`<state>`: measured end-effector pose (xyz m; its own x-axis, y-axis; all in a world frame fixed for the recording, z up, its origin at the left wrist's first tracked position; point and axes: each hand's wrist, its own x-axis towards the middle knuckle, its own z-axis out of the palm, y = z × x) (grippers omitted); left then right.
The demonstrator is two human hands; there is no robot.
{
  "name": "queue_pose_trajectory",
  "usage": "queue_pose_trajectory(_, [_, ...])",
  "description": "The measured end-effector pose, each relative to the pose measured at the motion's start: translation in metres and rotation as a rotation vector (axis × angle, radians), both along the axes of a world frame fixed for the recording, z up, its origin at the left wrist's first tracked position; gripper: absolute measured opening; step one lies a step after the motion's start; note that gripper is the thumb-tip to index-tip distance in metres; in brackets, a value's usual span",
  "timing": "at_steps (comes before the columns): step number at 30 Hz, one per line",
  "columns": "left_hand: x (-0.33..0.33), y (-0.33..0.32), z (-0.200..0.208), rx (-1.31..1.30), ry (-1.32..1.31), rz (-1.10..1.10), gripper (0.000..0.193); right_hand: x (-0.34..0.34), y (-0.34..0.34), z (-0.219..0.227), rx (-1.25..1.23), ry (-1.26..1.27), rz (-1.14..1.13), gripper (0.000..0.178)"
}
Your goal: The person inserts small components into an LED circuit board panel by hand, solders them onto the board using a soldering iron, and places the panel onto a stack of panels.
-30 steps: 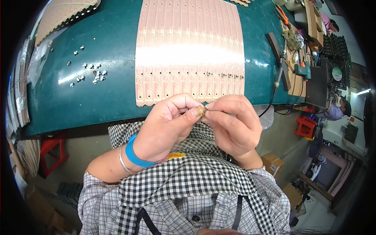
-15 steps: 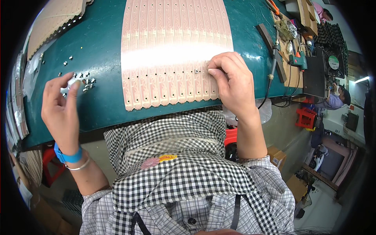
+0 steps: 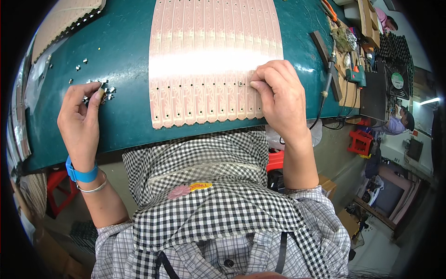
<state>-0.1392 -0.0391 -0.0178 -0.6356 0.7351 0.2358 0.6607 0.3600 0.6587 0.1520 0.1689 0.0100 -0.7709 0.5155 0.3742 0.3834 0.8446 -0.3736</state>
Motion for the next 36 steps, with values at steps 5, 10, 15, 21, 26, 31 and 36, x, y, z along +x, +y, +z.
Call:
queue_pose_trajectory(5, [0.006, 0.0, 0.011, -0.061, -0.026, -0.079, 0.015, -0.006, -0.001, -0.002, 0.032, -0.004, 0.013, 0.014])
queue_pose_trajectory(10, [0.001, -0.009, 0.008, -0.05, -0.059, -0.102, 0.017, -0.012, -0.007, -0.003, 0.113, -0.021, -0.004, 0.013])
queue_pose_trajectory(15, [0.007, -0.006, 0.01, 0.007, -0.042, -0.149, 0.025, -0.006, -0.009, 0.002, 0.05, -0.014, -0.038, 0.013])
queue_pose_trajectory(21, [0.016, 0.003, 0.013, 0.005, 0.042, -0.104, 0.024, -0.002, -0.019, 0.01, -0.117, 0.053, -0.114, 0.018])
queue_pose_trajectory(26, [0.017, 0.009, 0.008, -0.003, 0.107, -0.104, 0.016, -0.013, -0.027, 0.012, -0.099, 0.107, 0.029, 0.014])
queue_pose_trajectory(31, [0.024, 0.014, 0.012, 0.035, 0.102, -0.08, 0.008, -0.022, -0.034, 0.014, -0.16, 0.177, 0.102, 0.014])
queue_pose_trajectory(36, [0.047, 0.012, 0.031, 0.117, -0.233, -0.194, 0.001, -0.043, -0.05, 0.019, -0.366, 0.255, 0.197, 0.013])
